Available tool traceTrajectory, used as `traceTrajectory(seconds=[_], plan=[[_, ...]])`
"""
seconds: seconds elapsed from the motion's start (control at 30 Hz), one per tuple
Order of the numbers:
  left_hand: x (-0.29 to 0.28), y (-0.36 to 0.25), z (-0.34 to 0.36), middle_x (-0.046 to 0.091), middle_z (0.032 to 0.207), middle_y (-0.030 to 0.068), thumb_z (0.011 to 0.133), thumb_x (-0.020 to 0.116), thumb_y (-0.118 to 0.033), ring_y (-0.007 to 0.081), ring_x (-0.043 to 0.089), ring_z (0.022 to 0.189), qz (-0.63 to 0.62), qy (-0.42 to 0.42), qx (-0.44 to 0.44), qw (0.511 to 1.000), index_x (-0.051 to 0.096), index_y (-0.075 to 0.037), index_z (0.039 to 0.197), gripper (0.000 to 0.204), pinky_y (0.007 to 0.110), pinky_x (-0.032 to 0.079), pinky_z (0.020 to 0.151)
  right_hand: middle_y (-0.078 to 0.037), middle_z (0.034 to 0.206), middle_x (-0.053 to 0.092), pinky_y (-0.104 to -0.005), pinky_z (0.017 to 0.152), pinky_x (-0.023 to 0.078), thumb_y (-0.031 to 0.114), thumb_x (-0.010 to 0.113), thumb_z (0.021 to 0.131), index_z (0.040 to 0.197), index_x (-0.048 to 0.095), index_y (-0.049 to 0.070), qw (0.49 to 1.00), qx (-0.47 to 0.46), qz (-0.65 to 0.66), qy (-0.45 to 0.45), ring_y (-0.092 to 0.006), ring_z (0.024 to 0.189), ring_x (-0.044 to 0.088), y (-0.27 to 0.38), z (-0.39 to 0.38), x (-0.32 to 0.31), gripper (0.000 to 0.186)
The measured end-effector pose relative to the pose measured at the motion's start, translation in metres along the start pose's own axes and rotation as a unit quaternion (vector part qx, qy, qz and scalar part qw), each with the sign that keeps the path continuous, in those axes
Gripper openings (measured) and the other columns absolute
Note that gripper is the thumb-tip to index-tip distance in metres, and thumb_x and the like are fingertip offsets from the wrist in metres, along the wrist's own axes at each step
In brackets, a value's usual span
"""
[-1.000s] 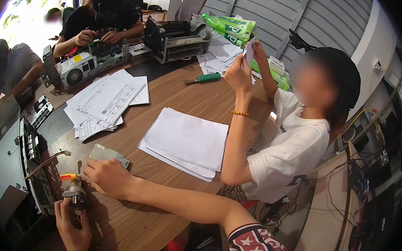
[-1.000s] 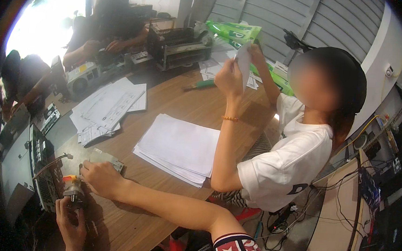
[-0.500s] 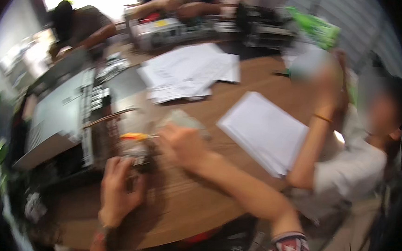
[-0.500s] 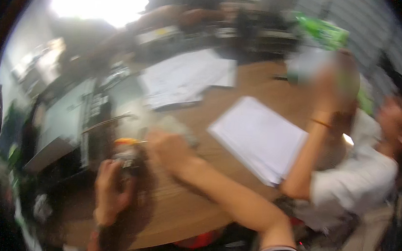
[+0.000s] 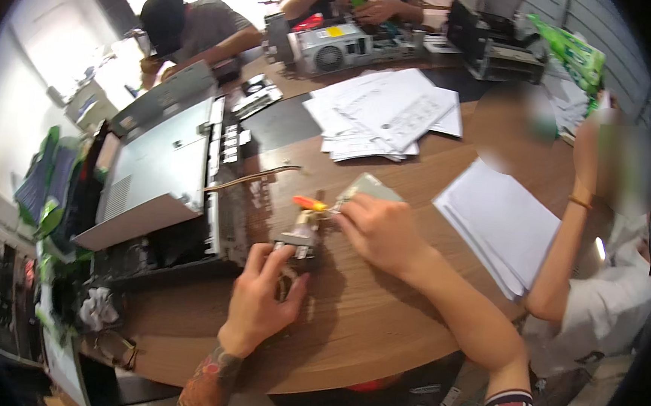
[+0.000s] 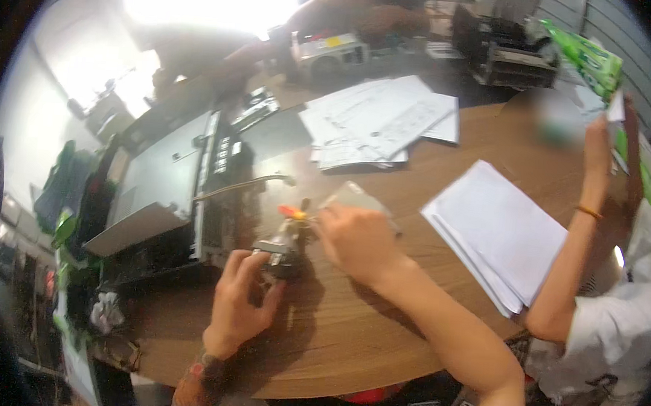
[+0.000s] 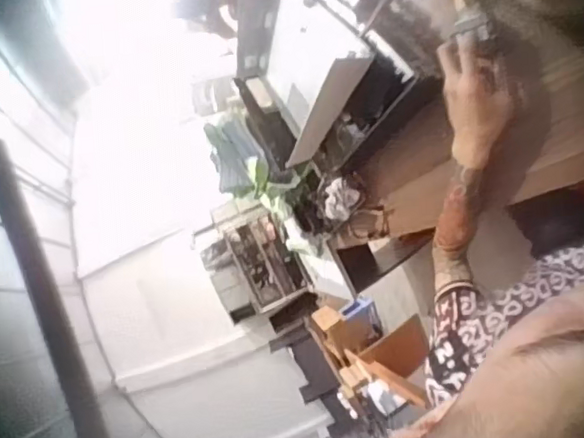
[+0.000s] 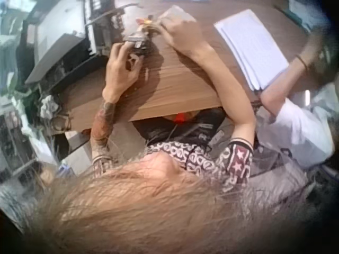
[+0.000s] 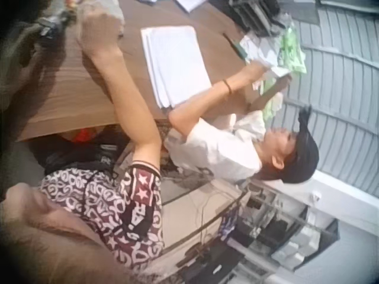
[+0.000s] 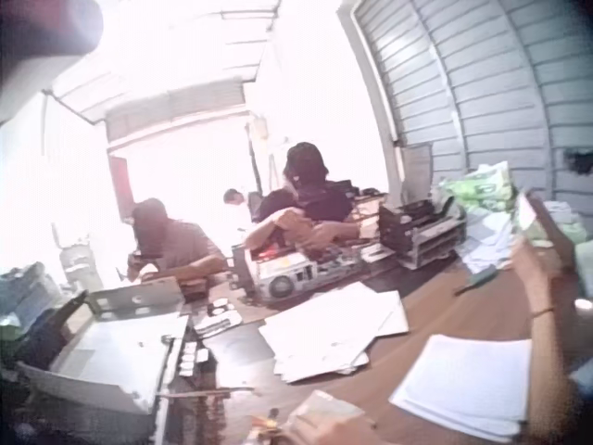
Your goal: The person disassembles a small electronic component using a screwdriver and a utility knife, then separates its parts and wires by hand.
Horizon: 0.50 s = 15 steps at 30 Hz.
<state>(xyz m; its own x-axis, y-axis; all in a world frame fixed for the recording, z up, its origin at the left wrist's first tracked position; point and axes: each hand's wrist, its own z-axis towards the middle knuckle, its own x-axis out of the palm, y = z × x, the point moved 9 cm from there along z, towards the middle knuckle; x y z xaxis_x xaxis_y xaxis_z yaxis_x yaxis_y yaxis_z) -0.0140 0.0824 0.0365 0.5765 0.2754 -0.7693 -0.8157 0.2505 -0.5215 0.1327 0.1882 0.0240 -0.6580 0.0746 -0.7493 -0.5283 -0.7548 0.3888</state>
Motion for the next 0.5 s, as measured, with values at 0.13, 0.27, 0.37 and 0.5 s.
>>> traceTrajectory(seconds=[0.13, 0.27, 0.37, 0.5], plan=[[-0.001, -0.011, 0.001, 0.055, 0.103, 0.0175, 0.075, 0.068, 0.004, 0.0351, 0.059, 0.086, 0.051, -0.026, 0.060, 0.997, 0.057, -0.001, 0.117, 0.043, 0.042, 0.050, 0.072, -0.016, 0.085, 0.065, -0.0439, 0.064, 0.054, 0.020, 0.066, 0.093, 0.087, 0.065, 0.003, 1.000, -0.005, 0.008, 0.009, -0.0341, 0.076, 0.067, -0.001, 0.000, 0.009, 0.018], [0.005, -0.003, 0.000, 0.051, 0.106, 0.0169, 0.076, 0.068, 0.008, 0.0303, 0.057, 0.079, -0.031, -0.013, 0.007, 0.999, 0.055, 0.000, 0.120, 0.047, 0.037, 0.049, 0.070, -0.014, 0.087, 0.060, -0.0414, 0.064, 0.054, 0.018, 0.067, 0.092, 0.088, 0.061, 0.003, 0.995, -0.056, 0.044, -0.076, -0.0333, 0.074, 0.066, 0.013, -0.002, -0.005, 0.017], [0.005, 0.002, -0.002, 0.051, 0.106, 0.0148, 0.076, 0.067, 0.008, 0.0261, 0.056, 0.074, -0.039, -0.012, -0.010, 0.999, 0.055, 0.000, 0.120, 0.046, 0.035, 0.048, 0.066, -0.014, 0.089, 0.059, -0.0413, 0.063, 0.053, 0.018, 0.067, 0.092, 0.088, 0.061, 0.003, 0.994, -0.053, 0.051, -0.080, -0.0331, 0.074, 0.066, 0.014, -0.003, -0.006, 0.016], [0.004, 0.003, -0.003, 0.050, 0.106, 0.0137, 0.079, 0.065, 0.008, 0.0241, 0.058, 0.077, -0.026, -0.011, 0.022, 0.999, 0.053, 0.000, 0.120, 0.043, 0.032, 0.048, 0.066, -0.014, 0.091, 0.059, -0.0412, 0.064, 0.053, 0.017, 0.067, 0.092, 0.088, 0.061, 0.003, 0.998, -0.027, 0.030, -0.053, -0.0333, 0.074, 0.066, 0.008, -0.002, 0.003, 0.016]])
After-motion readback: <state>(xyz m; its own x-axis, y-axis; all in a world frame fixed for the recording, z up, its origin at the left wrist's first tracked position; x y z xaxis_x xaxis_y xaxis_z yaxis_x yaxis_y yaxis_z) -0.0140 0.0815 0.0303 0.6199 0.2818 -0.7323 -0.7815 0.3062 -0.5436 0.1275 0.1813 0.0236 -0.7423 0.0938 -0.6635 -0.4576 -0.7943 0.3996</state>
